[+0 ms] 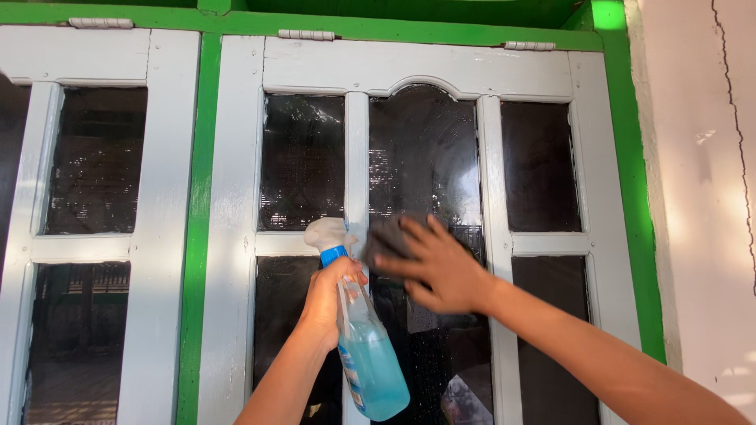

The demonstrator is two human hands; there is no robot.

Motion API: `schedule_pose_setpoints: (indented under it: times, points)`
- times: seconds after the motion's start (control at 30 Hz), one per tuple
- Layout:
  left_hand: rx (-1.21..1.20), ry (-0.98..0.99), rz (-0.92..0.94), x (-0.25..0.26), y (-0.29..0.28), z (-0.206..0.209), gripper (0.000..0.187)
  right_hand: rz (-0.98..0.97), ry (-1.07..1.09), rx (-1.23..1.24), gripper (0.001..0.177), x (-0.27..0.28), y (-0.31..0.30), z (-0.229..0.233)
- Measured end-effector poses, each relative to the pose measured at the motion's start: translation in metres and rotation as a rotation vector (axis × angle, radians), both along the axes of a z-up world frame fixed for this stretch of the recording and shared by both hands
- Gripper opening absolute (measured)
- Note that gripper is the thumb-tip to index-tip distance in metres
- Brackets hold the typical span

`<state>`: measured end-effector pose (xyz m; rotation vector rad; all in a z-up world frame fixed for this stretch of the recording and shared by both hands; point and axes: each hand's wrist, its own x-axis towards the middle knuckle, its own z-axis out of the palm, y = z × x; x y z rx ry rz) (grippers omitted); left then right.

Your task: The person sprays a cleaning solution onto a multi-pane window and wipes each pane with a cloth. They systematically move across the window sections, spraying and wiping to remove dirt and streaks.

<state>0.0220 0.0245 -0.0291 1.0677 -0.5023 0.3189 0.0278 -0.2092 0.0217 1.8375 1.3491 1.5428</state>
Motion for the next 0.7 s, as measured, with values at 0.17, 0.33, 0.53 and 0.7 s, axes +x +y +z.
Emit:
schedule_pose_setpoints:
  times: [0.17, 0.33, 0.53, 0.7]
  points:
    - [-0.004, -0.010, -0.023, -0.003, -0.002, -0.005, 0.035, -0.054, 0.029, -0.208, 0.065, -0.001, -0.017, -0.011]
    - [0.019, -0.016, -0.003, -0.004, -0.004, -0.009, 0.044, -0.008, -0.178, 0.097, 0.064, 0.013, -0.024, 0.069]
    - [0.022, -0.054, -0.012, 0.003, -0.004, -0.015, 0.040, -0.198, -0.259, 0.496, 0.061, 0.014, -0.023, 0.123]
    - [0.032, -0.026, 0.008, 0.002, -0.003, -0.023, 0.031, -0.028, -0.101, 0.576, 0.064, 0.019, -0.019, 0.064]
